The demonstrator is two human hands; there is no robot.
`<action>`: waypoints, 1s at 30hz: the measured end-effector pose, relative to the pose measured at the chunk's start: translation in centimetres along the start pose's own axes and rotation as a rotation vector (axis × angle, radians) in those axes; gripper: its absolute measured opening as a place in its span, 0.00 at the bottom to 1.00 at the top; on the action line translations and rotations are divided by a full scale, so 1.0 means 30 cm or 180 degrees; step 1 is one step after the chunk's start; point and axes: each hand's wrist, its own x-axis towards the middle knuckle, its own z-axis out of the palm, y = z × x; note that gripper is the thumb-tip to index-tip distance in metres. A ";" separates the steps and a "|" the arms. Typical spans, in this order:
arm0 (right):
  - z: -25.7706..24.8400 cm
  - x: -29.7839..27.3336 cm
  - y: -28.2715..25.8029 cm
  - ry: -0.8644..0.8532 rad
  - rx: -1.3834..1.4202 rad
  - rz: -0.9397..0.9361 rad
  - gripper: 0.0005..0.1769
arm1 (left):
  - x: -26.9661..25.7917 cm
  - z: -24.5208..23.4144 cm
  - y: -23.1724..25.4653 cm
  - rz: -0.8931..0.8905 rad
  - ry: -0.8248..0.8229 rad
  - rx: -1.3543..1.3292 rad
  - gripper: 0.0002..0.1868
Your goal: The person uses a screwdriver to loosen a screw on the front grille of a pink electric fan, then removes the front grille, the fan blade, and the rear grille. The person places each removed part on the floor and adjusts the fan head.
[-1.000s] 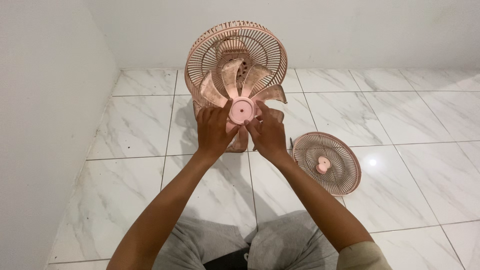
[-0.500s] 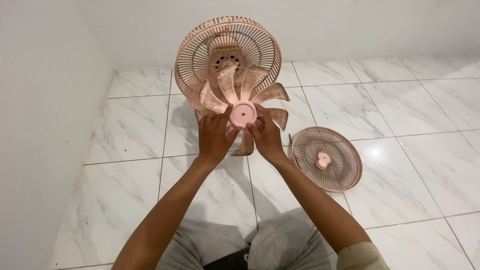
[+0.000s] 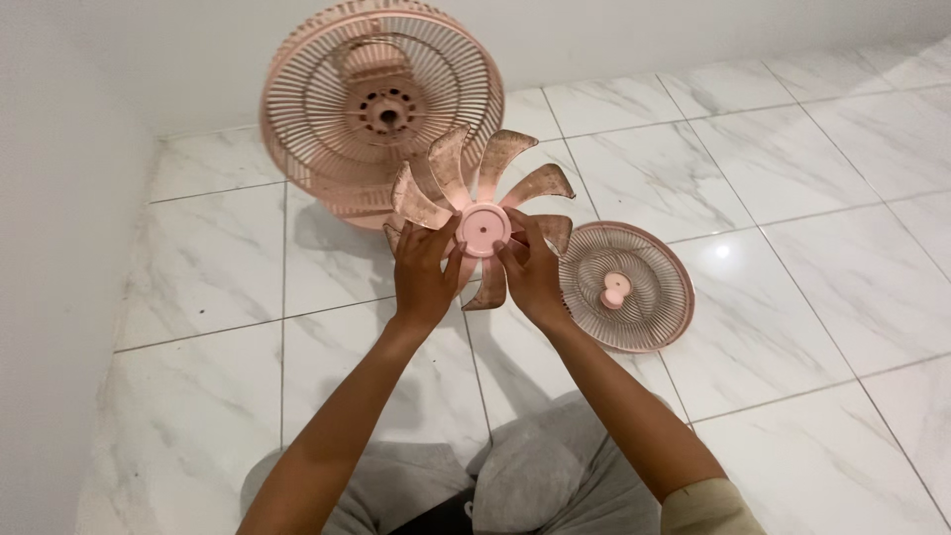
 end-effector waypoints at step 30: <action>-0.702 -0.117 0.701 0.0474 -0.0945 0.1389 0.23 | -0.156 1.016 0.101 0.0040 -0.1712 -0.0982 0.30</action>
